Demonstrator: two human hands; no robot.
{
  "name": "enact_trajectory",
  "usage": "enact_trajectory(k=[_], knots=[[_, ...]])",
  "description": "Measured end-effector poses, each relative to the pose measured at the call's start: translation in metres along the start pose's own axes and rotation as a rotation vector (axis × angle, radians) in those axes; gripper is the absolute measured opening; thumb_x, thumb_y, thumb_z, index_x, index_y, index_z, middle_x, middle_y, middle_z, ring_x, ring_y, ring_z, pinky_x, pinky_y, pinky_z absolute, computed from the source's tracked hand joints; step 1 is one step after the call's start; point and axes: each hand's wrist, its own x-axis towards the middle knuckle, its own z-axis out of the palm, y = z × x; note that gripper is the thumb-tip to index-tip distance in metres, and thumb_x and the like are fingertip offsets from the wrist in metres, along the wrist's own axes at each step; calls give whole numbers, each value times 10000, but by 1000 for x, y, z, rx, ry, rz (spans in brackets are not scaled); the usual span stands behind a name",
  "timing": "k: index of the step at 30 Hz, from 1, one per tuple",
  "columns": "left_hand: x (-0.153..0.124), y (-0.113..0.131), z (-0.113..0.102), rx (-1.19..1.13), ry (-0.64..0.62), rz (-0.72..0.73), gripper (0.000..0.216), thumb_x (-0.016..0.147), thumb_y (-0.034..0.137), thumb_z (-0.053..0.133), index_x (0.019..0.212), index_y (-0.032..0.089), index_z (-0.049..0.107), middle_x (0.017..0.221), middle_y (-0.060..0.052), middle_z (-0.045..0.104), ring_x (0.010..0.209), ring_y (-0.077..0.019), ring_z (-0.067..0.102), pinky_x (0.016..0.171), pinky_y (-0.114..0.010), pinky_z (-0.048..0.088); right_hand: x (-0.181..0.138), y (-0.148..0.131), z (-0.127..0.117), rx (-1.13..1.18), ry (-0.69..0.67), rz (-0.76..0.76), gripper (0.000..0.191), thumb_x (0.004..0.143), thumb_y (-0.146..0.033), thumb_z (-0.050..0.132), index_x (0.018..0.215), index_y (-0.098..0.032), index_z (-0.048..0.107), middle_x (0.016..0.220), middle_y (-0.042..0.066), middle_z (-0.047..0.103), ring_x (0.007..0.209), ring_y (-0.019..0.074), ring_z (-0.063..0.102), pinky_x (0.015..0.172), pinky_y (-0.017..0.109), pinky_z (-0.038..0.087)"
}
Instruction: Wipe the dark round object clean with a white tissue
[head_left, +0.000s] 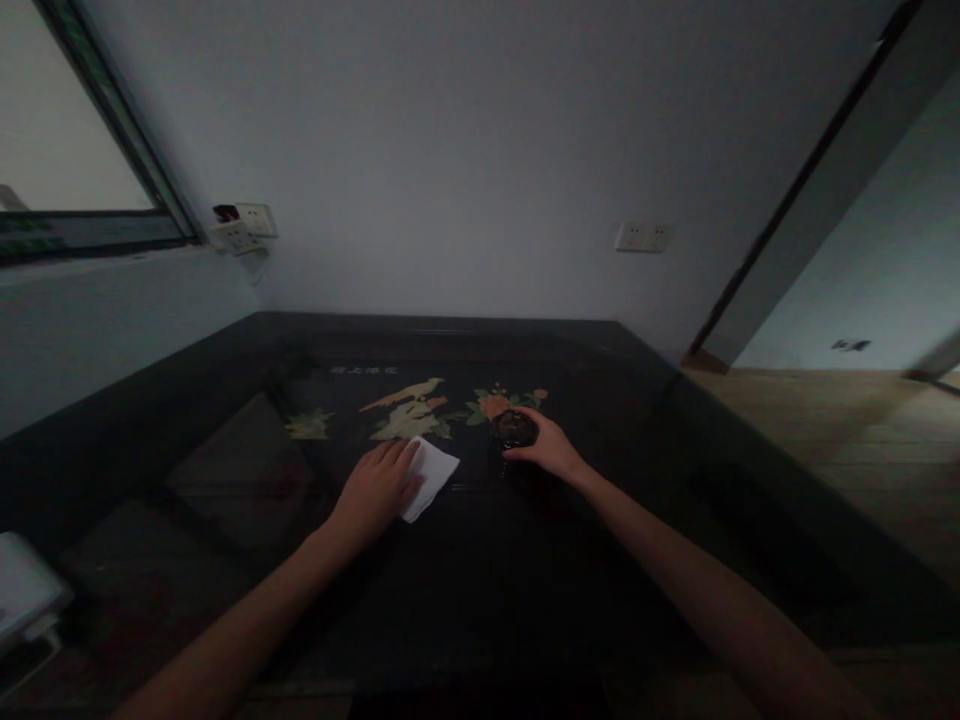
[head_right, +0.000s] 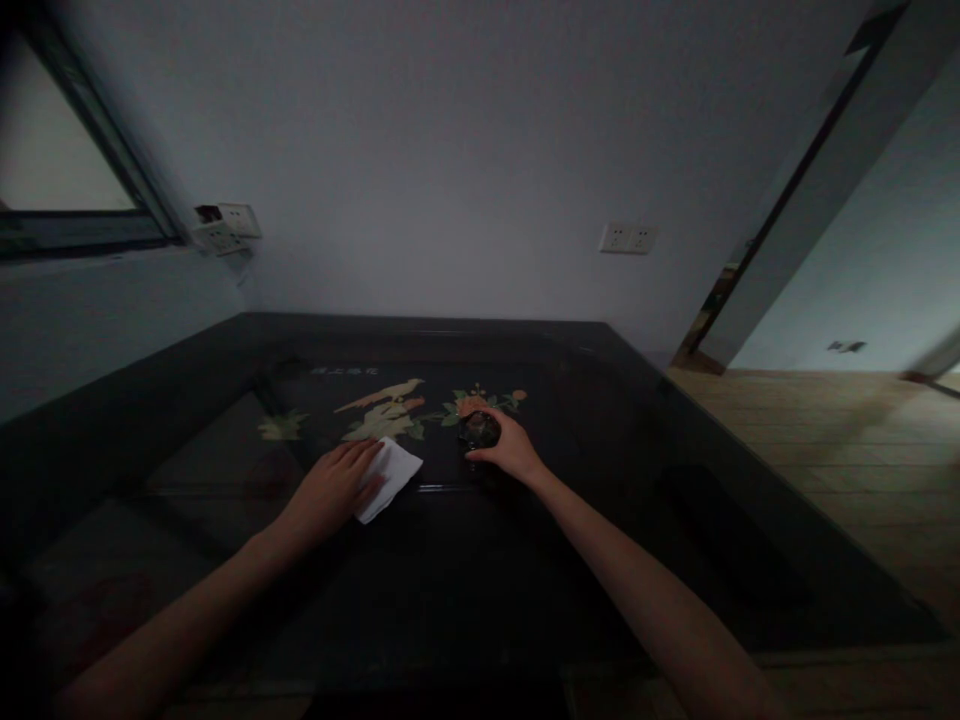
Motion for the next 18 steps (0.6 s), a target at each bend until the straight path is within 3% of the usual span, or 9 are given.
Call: enact_trajectory(k=[6, 14, 18], knots=[[-5, 9, 12, -194, -96, 151, 456, 938, 379, 370, 1376, 259, 409, 1449, -84, 413, 1323, -235, 393, 1066, -406, 356, 37, -19, 48, 10, 32, -101, 796, 471, -299, 862, 1199, -200, 556, 1221, 109, 587, 1160, 292, 527, 1006, 454, 379], [-8, -2, -2, -12, -142, -98, 433, 946, 377, 337, 1312, 208, 493, 1397, -111, 478, 1290, -269, 438, 1029, -421, 391, 61, -40, 102, 78, -40, -67, 832, 483, -290, 860, 1234, -195, 514, 1195, 94, 609, 1121, 273, 559, 982, 416, 414], [-9, -1, -1, 54, -126, -105, 416, 929, 363, 388, 1288, 192, 511, 1370, -124, 503, 1249, -291, 473, 993, -438, 415, 65, -44, 121, 65, -66, -79, 819, 504, -308, 852, 1238, -198, 506, 1204, 106, 600, 1115, 283, 555, 974, 438, 412]])
